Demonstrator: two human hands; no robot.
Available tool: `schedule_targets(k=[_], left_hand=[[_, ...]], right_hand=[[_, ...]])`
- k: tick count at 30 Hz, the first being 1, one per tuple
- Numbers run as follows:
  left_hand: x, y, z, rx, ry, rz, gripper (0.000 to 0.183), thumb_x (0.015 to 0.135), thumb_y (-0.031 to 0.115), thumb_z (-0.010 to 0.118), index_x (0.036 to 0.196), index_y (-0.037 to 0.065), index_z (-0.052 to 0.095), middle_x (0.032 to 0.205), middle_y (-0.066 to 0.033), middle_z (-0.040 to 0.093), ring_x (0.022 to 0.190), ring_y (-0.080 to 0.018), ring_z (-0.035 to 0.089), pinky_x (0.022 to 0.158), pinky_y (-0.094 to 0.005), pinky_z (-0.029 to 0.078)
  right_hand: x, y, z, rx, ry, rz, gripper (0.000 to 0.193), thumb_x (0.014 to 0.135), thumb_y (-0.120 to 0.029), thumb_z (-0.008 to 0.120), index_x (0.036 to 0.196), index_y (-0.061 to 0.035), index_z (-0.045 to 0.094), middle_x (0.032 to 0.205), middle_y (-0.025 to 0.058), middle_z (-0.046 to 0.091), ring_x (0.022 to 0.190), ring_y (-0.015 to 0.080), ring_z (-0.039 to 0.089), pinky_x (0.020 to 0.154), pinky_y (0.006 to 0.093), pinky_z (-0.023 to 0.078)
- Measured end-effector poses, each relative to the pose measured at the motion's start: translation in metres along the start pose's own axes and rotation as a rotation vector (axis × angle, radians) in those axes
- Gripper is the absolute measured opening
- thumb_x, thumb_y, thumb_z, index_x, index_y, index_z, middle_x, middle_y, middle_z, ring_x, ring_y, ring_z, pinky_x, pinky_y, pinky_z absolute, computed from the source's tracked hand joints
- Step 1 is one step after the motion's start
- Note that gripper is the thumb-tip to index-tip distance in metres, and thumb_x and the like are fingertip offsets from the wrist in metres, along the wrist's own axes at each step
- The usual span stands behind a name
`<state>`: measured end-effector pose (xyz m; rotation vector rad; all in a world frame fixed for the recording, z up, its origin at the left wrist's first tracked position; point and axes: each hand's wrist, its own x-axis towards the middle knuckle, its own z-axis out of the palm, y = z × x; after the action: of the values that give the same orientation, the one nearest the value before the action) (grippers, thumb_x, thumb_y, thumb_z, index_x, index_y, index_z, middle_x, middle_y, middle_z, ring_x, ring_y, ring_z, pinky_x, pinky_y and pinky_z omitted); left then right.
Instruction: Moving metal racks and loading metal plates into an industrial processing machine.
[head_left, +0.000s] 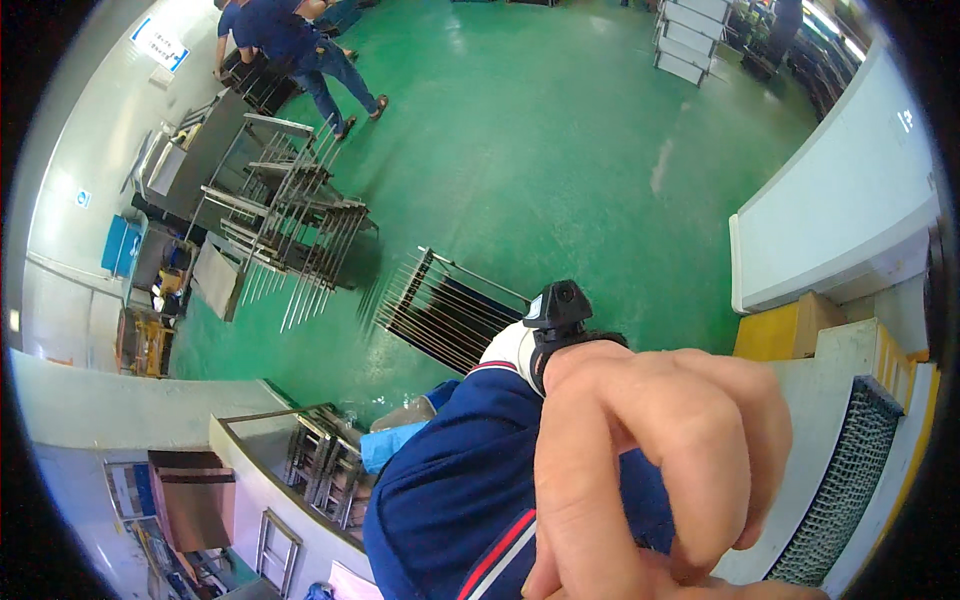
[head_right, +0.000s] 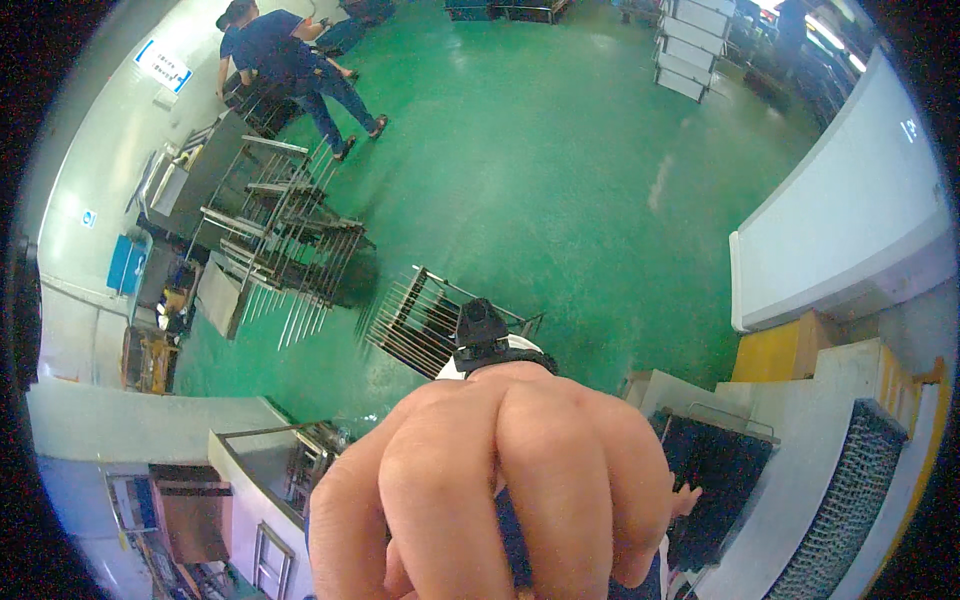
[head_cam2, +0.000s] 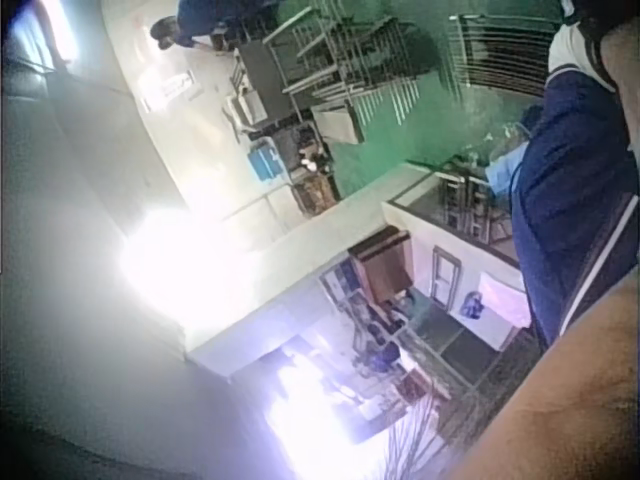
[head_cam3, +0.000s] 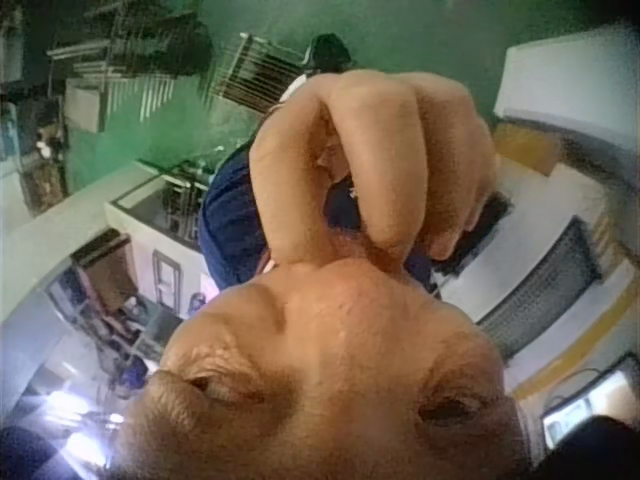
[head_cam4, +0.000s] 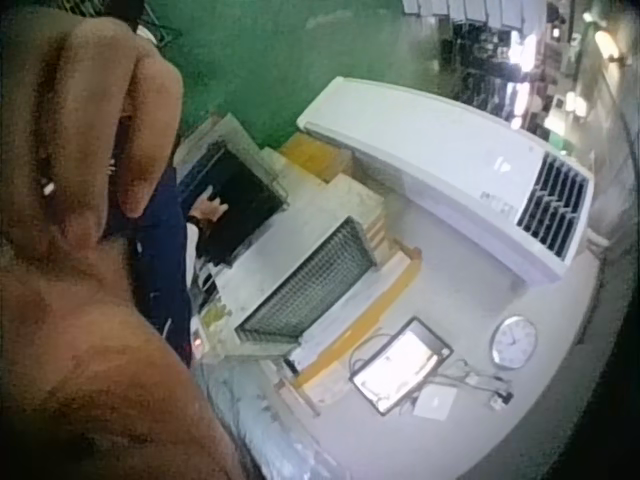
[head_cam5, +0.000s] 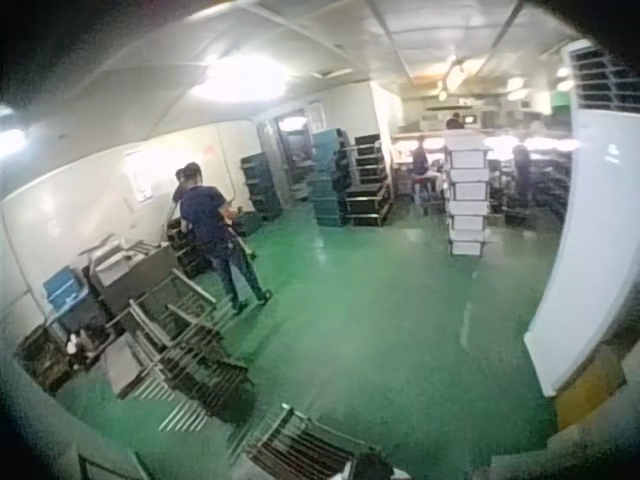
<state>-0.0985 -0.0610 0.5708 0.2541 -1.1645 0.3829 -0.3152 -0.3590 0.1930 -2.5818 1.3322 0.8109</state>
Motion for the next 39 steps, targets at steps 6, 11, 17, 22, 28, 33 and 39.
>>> schedule_targets(k=[6, 11, 17, 22, 28, 33, 39], left_hand=[[0.005, -0.041, -0.010, 0.081, -0.141, 0.477, 0.021, 0.090, 0.018, 0.062, 0.110, 0.024, 0.065, 0.094, -0.0081, 0.061, 0.082, -0.0217, 0.057, 0.070, -0.0306, 0.051], [0.010, -0.046, -0.029, 0.349, -0.267, 0.733, 0.036, 0.095, 0.019, 0.054, 0.129, 0.031, 0.053, 0.098, -0.0095, 0.063, 0.081, -0.0224, 0.058, 0.069, -0.0330, 0.051], [-0.003, -0.015, -0.001, 0.741, 0.030, 0.259, 0.044, 0.098, 0.017, 0.045, 0.138, 0.033, 0.041, 0.094, -0.0083, 0.066, 0.076, -0.0232, 0.060, 0.070, -0.0365, 0.052], [0.000, -0.014, 0.011, 0.950, 0.192, 0.156, 0.012, 0.089, 0.003, 0.053, 0.096, 0.012, 0.052, 0.092, -0.0074, 0.057, 0.078, -0.0268, 0.060, 0.064, -0.0430, 0.050], [0.004, -0.047, -0.016, 0.394, -0.114, 0.680, 0.030, 0.097, 0.016, 0.045, 0.123, 0.029, 0.054, 0.088, -0.0100, 0.065, 0.071, -0.0222, 0.061, 0.061, -0.0360, 0.052], [0.001, -0.050, -0.012, 0.244, -0.130, 0.712, 0.036, 0.101, 0.015, 0.038, 0.126, 0.034, 0.055, 0.083, -0.0095, 0.066, 0.064, -0.0200, 0.060, 0.055, -0.0331, 0.051], [0.005, -0.054, -0.019, 0.341, -0.151, 0.878, 0.036, 0.101, 0.015, 0.037, 0.125, 0.033, 0.056, 0.081, -0.0095, 0.066, 0.061, -0.0198, 0.059, 0.054, -0.0322, 0.051]], right_hand=[[0.000, 0.005, 0.017, -0.254, 0.540, -0.118, 0.067, 0.091, -0.059, 0.042, 0.126, -0.0034, 0.056, 0.138, 0.0235, 0.040, 0.122, 0.0412, 0.044, 0.103, 0.0496, 0.036], [0.013, 0.009, 0.028, -0.259, 0.548, -0.114, 0.066, 0.088, -0.059, 0.047, 0.119, -0.0024, 0.062, 0.129, 0.0249, 0.048, 0.116, 0.0419, 0.049, 0.099, 0.0501, 0.039], [0.020, 0.018, 0.041, -0.357, 0.847, -0.180, 0.066, 0.088, -0.059, 0.047, 0.119, -0.0023, 0.061, 0.130, 0.0260, 0.048, 0.115, 0.0427, 0.048, 0.099, 0.0500, 0.039], [0.064, 0.041, 0.083, -0.052, 0.525, -0.146, 0.068, 0.089, -0.061, 0.046, 0.122, -0.0032, 0.060, 0.135, 0.0251, 0.044, 0.120, 0.0422, 0.045, 0.102, 0.0498, 0.036], [0.076, 0.044, 0.100, 0.037, 0.483, -0.136, 0.068, 0.088, -0.061, 0.046, 0.122, -0.0032, 0.060, 0.137, 0.0250, 0.043, 0.122, 0.0420, 0.044, 0.103, 0.0495, 0.036], [0.059, 0.031, 0.074, 0.056, 0.486, -0.143, 0.068, 0.088, -0.060, 0.047, 0.121, -0.0027, 0.060, 0.136, 0.0251, 0.043, 0.121, 0.0421, 0.044, 0.103, 0.0493, 0.036], [0.062, 0.029, 0.077, 0.069, 0.486, -0.142, 0.068, 0.087, -0.060, 0.048, 0.120, -0.0022, 0.060, 0.135, 0.0253, 0.044, 0.120, 0.0422, 0.045, 0.102, 0.0490, 0.036]])
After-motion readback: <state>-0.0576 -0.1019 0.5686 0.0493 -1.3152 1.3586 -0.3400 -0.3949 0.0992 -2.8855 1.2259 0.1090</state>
